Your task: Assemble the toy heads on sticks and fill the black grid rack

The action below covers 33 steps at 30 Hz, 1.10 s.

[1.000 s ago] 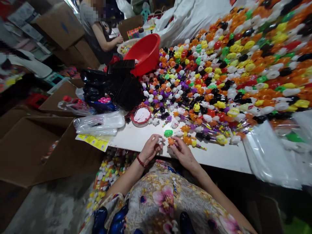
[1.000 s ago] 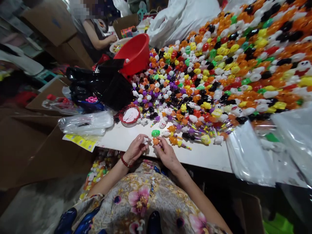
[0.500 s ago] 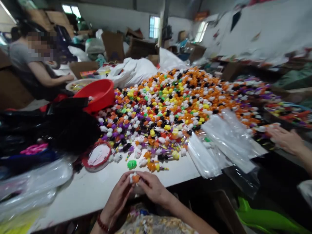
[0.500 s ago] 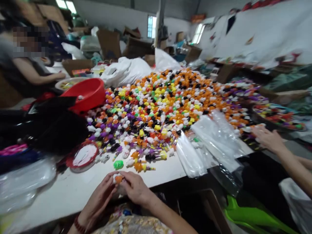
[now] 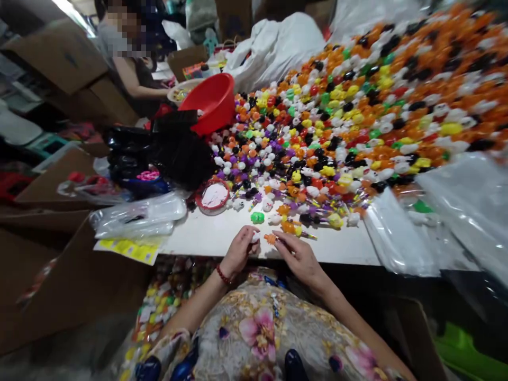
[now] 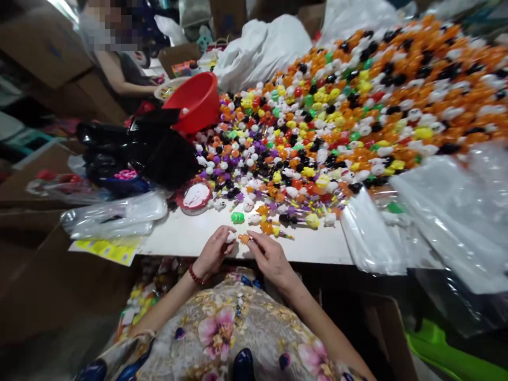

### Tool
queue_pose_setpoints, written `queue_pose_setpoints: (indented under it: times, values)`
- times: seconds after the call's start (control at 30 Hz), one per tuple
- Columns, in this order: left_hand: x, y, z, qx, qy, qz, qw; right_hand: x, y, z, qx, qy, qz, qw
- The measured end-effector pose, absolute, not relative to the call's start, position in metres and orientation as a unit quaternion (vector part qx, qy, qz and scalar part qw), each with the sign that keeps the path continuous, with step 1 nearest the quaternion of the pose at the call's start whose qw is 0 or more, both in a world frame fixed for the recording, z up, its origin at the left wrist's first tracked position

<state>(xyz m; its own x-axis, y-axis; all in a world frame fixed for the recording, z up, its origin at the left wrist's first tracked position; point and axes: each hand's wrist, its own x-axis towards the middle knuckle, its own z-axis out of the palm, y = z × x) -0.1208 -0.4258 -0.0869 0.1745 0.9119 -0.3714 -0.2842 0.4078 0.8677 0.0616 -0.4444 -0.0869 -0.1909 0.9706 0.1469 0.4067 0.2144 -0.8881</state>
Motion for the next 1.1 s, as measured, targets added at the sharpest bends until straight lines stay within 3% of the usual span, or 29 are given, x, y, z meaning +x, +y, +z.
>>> queue_pose_setpoints:
  times: [0.5, 0.8, 1.0, 1.1]
  values:
    - [-0.114, -0.430, -0.100, 0.390, 0.520, 0.376, 0.660, 0.067, -0.440, -0.092, -0.442, -0.751, 0.295, 0.392]
    - [-0.102, -0.425, -0.111, 0.455, 0.619, 0.366, 0.525, 0.054, -0.434, -0.111, -0.461, -0.719, 0.393, 0.341]
    - [-0.104, -0.425, -0.095, 0.433, 0.576, 0.343, 0.603, 0.043, -0.436, -0.085, -0.503, -0.692, 0.405, 0.324]
    - [-0.116, -0.416, -0.097, 0.413, 0.572, 0.376, 0.601, 0.060, -0.424, -0.075, -0.542, -0.674, 0.341, 0.368]
